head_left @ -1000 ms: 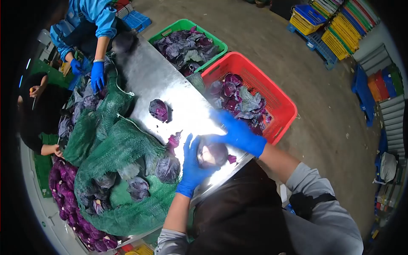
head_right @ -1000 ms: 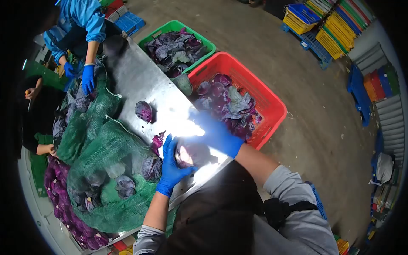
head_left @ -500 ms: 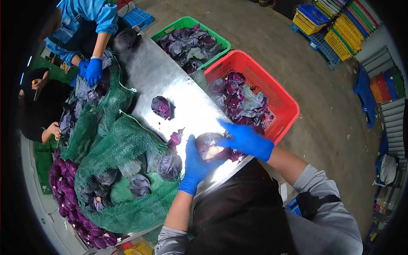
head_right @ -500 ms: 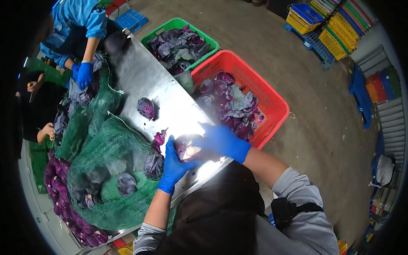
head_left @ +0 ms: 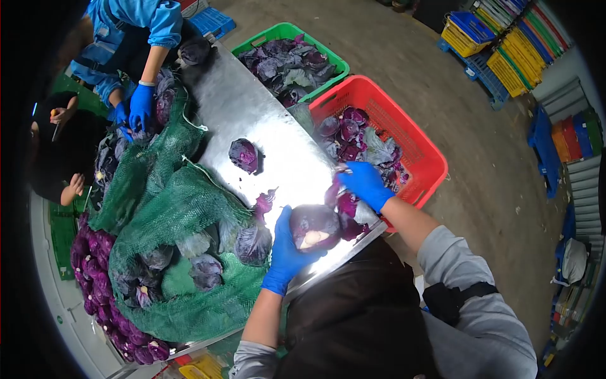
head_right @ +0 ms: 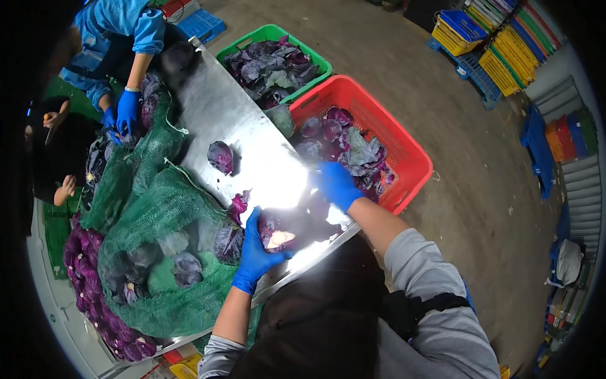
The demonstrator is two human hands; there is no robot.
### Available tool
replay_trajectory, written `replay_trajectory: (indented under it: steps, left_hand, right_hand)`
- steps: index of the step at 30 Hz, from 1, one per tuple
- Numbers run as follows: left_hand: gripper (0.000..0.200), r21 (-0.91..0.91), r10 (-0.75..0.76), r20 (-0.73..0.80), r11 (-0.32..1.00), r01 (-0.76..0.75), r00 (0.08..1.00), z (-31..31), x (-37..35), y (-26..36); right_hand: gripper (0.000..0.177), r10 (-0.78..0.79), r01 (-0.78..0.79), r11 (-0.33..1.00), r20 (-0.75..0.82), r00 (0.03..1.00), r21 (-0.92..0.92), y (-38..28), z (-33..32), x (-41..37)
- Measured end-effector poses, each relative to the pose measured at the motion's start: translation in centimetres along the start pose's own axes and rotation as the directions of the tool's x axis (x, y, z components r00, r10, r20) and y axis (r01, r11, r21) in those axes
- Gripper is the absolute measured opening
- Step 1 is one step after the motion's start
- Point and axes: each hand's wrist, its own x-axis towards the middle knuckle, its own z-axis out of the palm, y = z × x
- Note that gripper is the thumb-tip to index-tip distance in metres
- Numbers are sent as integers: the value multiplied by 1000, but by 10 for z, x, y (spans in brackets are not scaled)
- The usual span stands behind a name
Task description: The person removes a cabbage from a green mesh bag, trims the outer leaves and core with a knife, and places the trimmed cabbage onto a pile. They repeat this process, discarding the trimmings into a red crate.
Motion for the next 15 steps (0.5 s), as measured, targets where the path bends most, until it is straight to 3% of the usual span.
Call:
replay_trajectory:
  steps: [2,3,5,7,8,10,11,12,13,14,15]
  left_hand:
    - [119,-118,44,-28,992,-47,999,-6,-4,-5]
    - [118,-190,27,-12,981,-29,1000,-8,-4,-7]
    - [118,-170,27,45,985,-19,999,-11,1,-4]
    - [121,-126,74,121,990,-58,990,-13,10,2]
    - [121,-122,75,130,991,-59,989,-13,9,7]
    - [114,-109,2,3,994,-2,1000,-12,7,16]
    - [107,-171,6,-69,985,-18,998,-7,-3,1]
    - [107,-169,10,-61,985,-20,998,0,-18,-8]
    - [106,-395,-169,-120,912,109,978,12,-34,-12]
    - [105,-607,-356,-139,768,205,924,23,-43,-11]
    - [106,-561,-352,-206,807,184,913,26,-41,15]
  right_hand:
    - [51,118,-157,889,-116,986,-431,21,-22,7]
    - [51,117,-156,886,-114,987,-436,-1,-27,-3]
    - [61,-261,177,855,-110,959,-487,-42,-24,-31]
    - [67,-607,613,733,125,785,-294,-57,6,-39]
    - [62,-672,680,733,131,729,-23,-37,29,-34]
    - [43,-696,734,651,235,679,-191,-79,13,-53]
    - [43,-695,732,653,231,681,-194,-68,14,-46]
    - [36,-550,568,820,180,816,-68,-46,19,-34]
    - [32,-373,366,928,154,915,71,-31,18,-31]
    - [28,-162,113,962,187,969,247,-30,11,-37]
    - [25,48,-152,904,257,965,400,-26,2,-44]
